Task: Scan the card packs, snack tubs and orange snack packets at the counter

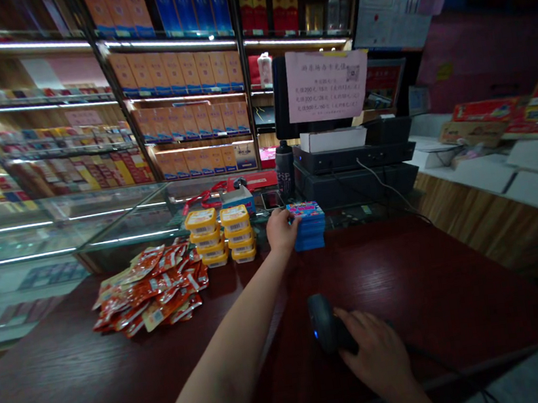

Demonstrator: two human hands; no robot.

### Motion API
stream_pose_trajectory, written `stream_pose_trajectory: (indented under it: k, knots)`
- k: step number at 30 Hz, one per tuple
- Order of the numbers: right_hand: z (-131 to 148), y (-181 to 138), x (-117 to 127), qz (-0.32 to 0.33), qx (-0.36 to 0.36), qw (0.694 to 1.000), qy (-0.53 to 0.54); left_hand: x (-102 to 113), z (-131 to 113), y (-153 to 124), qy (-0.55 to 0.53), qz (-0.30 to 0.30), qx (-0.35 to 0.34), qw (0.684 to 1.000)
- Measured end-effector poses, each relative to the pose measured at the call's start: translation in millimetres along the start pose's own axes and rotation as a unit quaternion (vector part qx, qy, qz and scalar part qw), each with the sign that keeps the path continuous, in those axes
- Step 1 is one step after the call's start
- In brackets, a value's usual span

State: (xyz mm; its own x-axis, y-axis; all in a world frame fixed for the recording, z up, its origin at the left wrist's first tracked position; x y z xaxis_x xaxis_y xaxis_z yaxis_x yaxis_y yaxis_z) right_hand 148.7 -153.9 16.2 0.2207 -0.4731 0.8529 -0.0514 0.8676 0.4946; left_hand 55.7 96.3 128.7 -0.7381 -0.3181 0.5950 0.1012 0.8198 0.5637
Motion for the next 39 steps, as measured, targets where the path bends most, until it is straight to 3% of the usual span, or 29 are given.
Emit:
stream_pose_trajectory:
  k: [7,11,16,20,25,31,35,39]
  knots:
    - [-0.9,-2.9,-1.7,-0.012,0.013,1.000,0.000,14.9,1.7,-11.9,0.033,0.008,-0.065,0.997]
    - [-3.9,-5.4,-6.1,-0.008,0.018,1.000,0.001,55.0,11.3,-23.1,0.112,-0.046,-0.109,0.987]
    - [-6.2,-8.2,-10.6,-0.020,0.032,0.999,-0.010,119.5,47.7,-21.4,0.179,-0.122,-0.075,0.973]
    - [-6.7,-9.6,-14.7,-0.017,0.035,0.999,-0.009,149.5,78.6,-8.3,0.205,-0.078,-0.093,0.971]
    - [-5.0,-9.1,-15.4,-0.017,0.030,0.999,-0.016,157.5,94.2,7.7,0.237,0.007,-0.139,0.961]
    - [-3.6,-6.6,-10.3,0.000,0.021,1.000,-0.011,162.6,79.4,13.0,0.276,0.022,-0.194,0.941]
    - [-5.9,-6.9,-11.2,0.000,0.031,1.000,-0.005,170.6,66.9,-8.8,0.249,-0.028,-0.191,0.949]
    - [-5.3,-5.4,-8.0,-0.015,0.011,1.000,0.025,162.0,73.1,-58.3,0.198,-0.047,-0.193,0.960]
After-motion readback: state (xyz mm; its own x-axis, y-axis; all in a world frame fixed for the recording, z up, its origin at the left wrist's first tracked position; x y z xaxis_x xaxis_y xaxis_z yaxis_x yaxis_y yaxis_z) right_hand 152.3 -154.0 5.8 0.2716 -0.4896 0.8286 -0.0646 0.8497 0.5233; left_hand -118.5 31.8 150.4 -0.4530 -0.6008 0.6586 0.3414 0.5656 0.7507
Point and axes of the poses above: each hand's wrist, its own y-axis towards the middle knuckle, its own x-axis out of the back of the hand, z = x × y, the point moved 3 cm from there along y, towards the middle knuckle, and after that the axes turned 6 degrees about x, right-handed, at the moved point
